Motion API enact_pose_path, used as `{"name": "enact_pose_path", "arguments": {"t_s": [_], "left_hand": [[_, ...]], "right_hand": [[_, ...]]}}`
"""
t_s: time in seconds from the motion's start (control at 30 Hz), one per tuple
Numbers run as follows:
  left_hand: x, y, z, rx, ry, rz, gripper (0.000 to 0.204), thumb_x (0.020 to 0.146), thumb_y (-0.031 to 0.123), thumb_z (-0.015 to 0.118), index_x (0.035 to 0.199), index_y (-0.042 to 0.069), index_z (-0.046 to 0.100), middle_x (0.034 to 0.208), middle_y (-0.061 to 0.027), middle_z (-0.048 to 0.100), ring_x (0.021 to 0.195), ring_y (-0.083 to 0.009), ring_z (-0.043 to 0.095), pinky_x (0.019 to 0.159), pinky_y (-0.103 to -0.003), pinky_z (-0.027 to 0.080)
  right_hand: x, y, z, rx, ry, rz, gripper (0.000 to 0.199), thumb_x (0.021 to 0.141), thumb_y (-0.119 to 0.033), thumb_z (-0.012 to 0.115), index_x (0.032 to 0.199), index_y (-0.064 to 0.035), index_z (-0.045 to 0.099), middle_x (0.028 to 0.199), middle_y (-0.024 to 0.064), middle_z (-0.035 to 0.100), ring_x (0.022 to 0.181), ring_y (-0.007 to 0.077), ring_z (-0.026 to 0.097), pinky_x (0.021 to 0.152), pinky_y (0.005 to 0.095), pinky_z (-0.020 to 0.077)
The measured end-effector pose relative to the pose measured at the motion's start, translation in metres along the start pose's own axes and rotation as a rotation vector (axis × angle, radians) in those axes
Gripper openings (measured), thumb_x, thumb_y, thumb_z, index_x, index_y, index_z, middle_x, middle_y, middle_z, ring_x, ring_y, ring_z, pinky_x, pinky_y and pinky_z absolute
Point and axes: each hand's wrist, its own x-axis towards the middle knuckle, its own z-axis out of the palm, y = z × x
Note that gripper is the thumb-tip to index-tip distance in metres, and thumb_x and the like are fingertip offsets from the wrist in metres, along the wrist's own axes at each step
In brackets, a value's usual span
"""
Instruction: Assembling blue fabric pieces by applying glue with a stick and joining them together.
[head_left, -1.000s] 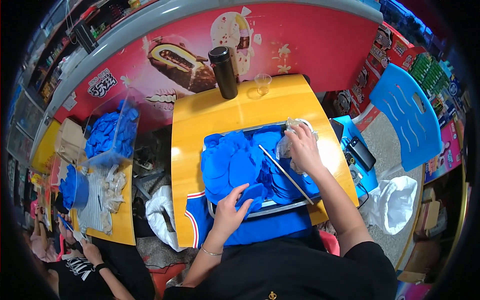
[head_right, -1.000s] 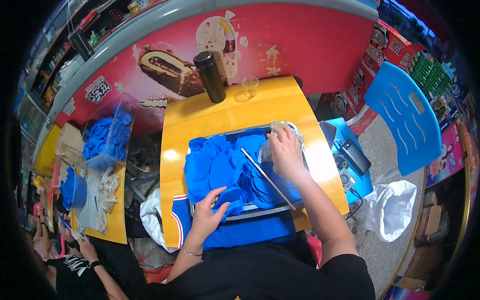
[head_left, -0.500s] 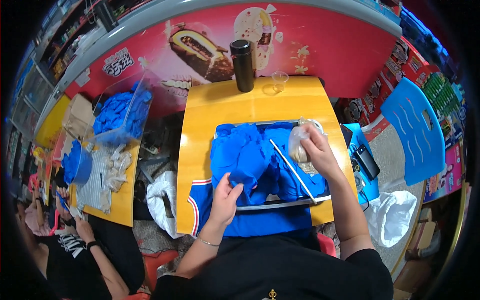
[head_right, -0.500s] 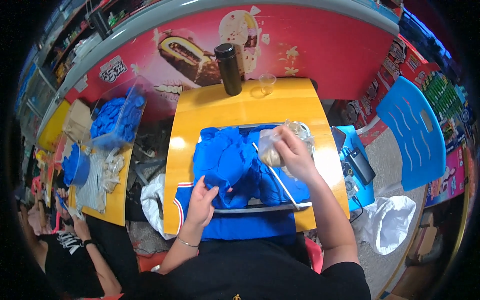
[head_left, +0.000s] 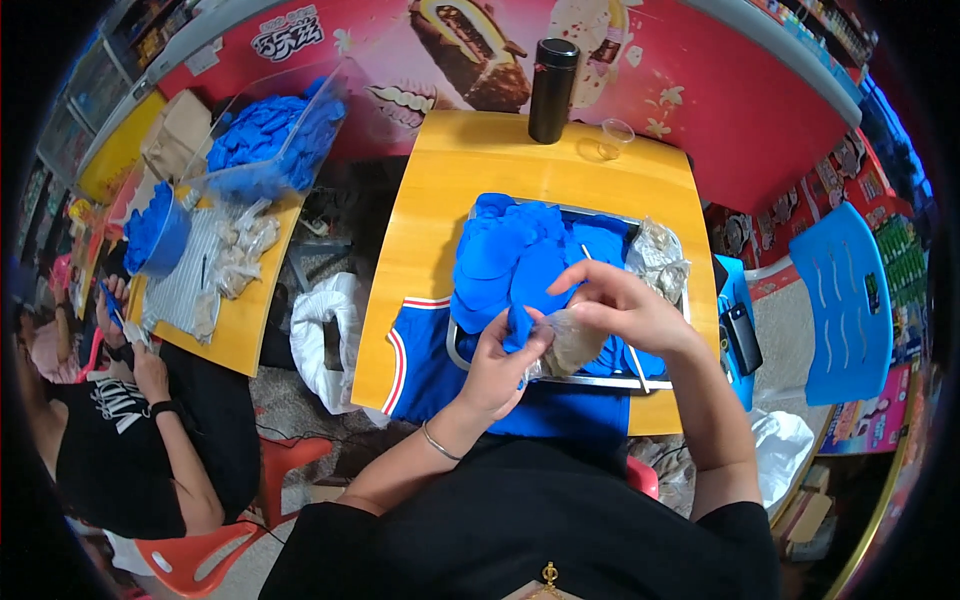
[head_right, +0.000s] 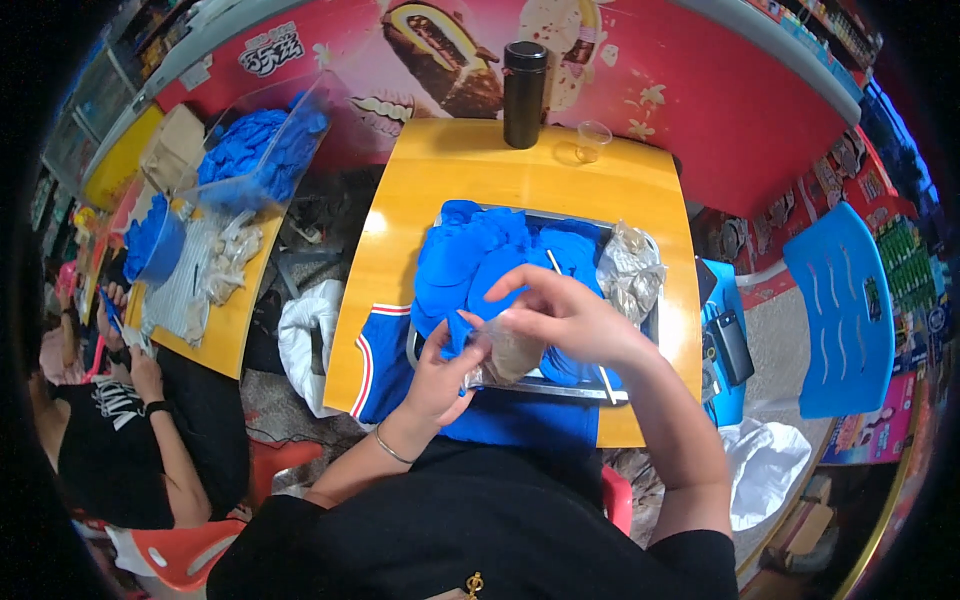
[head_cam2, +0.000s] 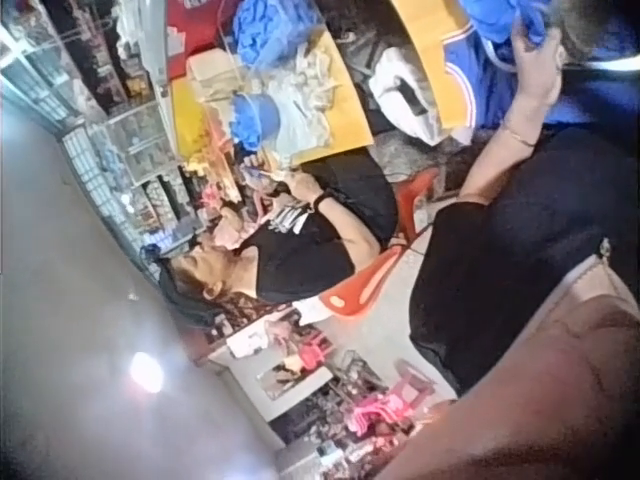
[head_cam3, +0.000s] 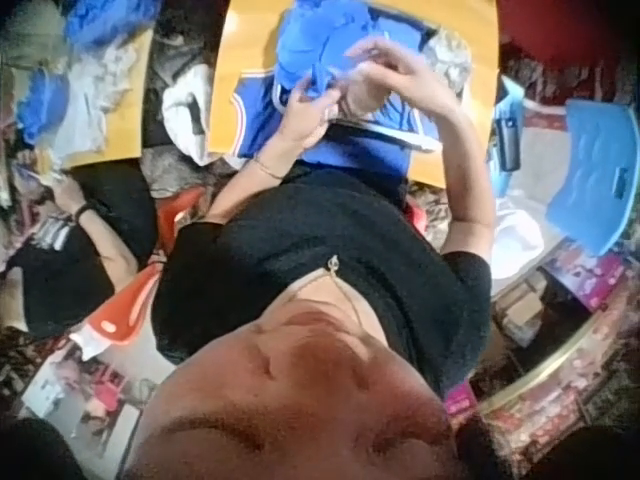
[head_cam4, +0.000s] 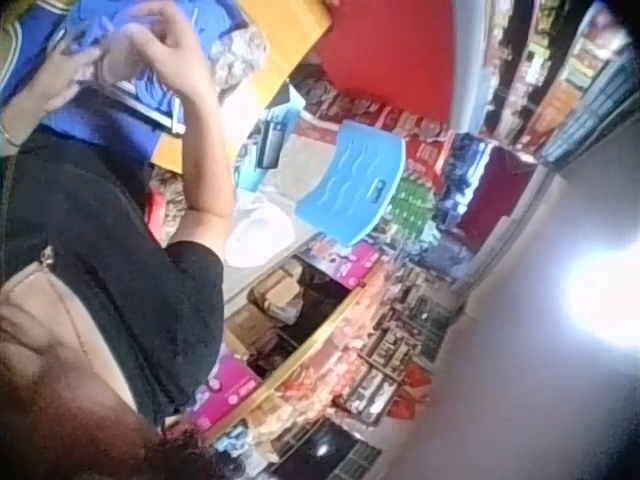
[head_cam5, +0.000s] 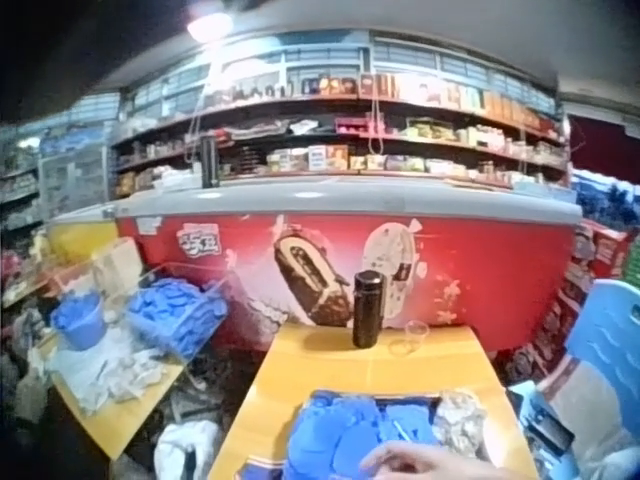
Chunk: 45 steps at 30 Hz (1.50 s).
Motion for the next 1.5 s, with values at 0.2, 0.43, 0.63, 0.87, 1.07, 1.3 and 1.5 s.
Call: {"name": "enact_pose_path", "arguments": {"t_s": [0.2, 0.43, 0.63, 0.87, 1.07, 1.3, 1.5], "left_hand": [[0.002, 0.008, -0.007, -0.361, 0.019, -0.223, 0.016, 0.09, 0.012, 0.058, 0.106, 0.014, 0.054, 0.097, -0.0012, 0.059, 0.092, -0.013, 0.059, 0.077, -0.03, 0.049], [-0.002, 0.003, -0.015, -0.101, 0.046, 0.015, 0.011, 0.089, 0.016, 0.06, 0.1, 0.016, 0.059, 0.091, 0.0002, 0.06, 0.085, -0.0109, 0.06, 0.073, -0.025, 0.048], [-0.003, 0.003, -0.029, -0.317, 0.026, -0.049, 0.008, 0.09, 0.019, 0.059, 0.098, 0.015, 0.059, 0.088, 0.0008, 0.061, 0.075, -0.0082, 0.057, 0.06, -0.022, 0.045], [-0.005, 0.006, -0.037, -0.495, 0.031, -0.178, 0.009, 0.093, 0.021, 0.054, 0.097, 0.013, 0.058, 0.099, -0.0057, 0.063, 0.055, -0.0055, 0.041, 0.051, -0.02, 0.035], [-0.004, 0.012, -0.032, -0.48, 0.033, -0.225, 0.014, 0.093, 0.026, 0.054, 0.095, 0.012, 0.057, 0.105, -0.0108, 0.064, 0.055, -0.0038, 0.04, 0.05, -0.019, 0.033], [-0.004, -0.013, -0.038, -0.638, -0.003, -0.32, 0.023, 0.093, 0.031, 0.054, 0.088, 0.008, 0.053, 0.077, -0.0047, 0.052, 0.06, -0.0083, 0.048, 0.046, -0.018, 0.033], [-0.004, -0.003, -0.031, -0.722, 0.015, -0.41, 0.026, 0.093, 0.031, 0.053, 0.079, 0.009, 0.052, 0.104, -0.0167, 0.063, 0.062, -0.0086, 0.048, 0.05, -0.019, 0.035]], "right_hand": [[0.005, 0.055, 0.05, 0.677, 0.117, -0.284, 0.057, 0.081, -0.023, 0.064, 0.13, -0.007, 0.039, 0.125, 0.0081, 0.046, 0.118, 0.0208, 0.046, 0.098, 0.0348, 0.0397], [0.006, 0.052, 0.069, 0.879, 0.206, -0.037, 0.073, 0.079, -0.043, 0.068, 0.131, -0.0039, 0.036, 0.132, 0.016, 0.043, 0.118, 0.026, 0.048, 0.094, 0.0423, 0.0435], [0.007, 0.056, 0.062, 0.579, 0.359, -0.075, 0.054, 0.081, -0.033, 0.068, 0.119, -0.0028, 0.044, 0.113, 0.0076, 0.053, 0.104, 0.0177, 0.053, 0.087, 0.033, 0.0445], [0.002, 0.019, 0.049, 0.176, 0.219, 0.012, 0.038, 0.078, -0.014, 0.07, 0.11, -0.0017, 0.053, 0.098, 0.0064, 0.06, 0.092, 0.0142, 0.058, 0.08, 0.0288, 0.0472], [0.008, -0.022, 0.031, -0.385, 0.435, 0.115, 0.022, 0.084, -0.019, 0.063, 0.096, -0.0011, 0.059, 0.083, 0.0056, 0.062, 0.077, 0.0127, 0.059, 0.066, 0.0262, 0.0476], [-0.001, -0.032, 0.019, -0.117, 0.221, 0.112, 0.024, 0.084, -0.013, 0.063, 0.104, -0.0012, 0.059, 0.083, 0.0069, 0.061, 0.071, 0.0102, 0.058, 0.061, 0.0231, 0.047], [-0.01, -0.051, 0.007, -0.303, 0.231, 0.077, 0.018, 0.081, -0.016, 0.064, 0.081, 0.0018, 0.062, 0.068, 0.0069, 0.06, 0.056, 0.014, 0.056, 0.051, 0.0265, 0.0434]]}}
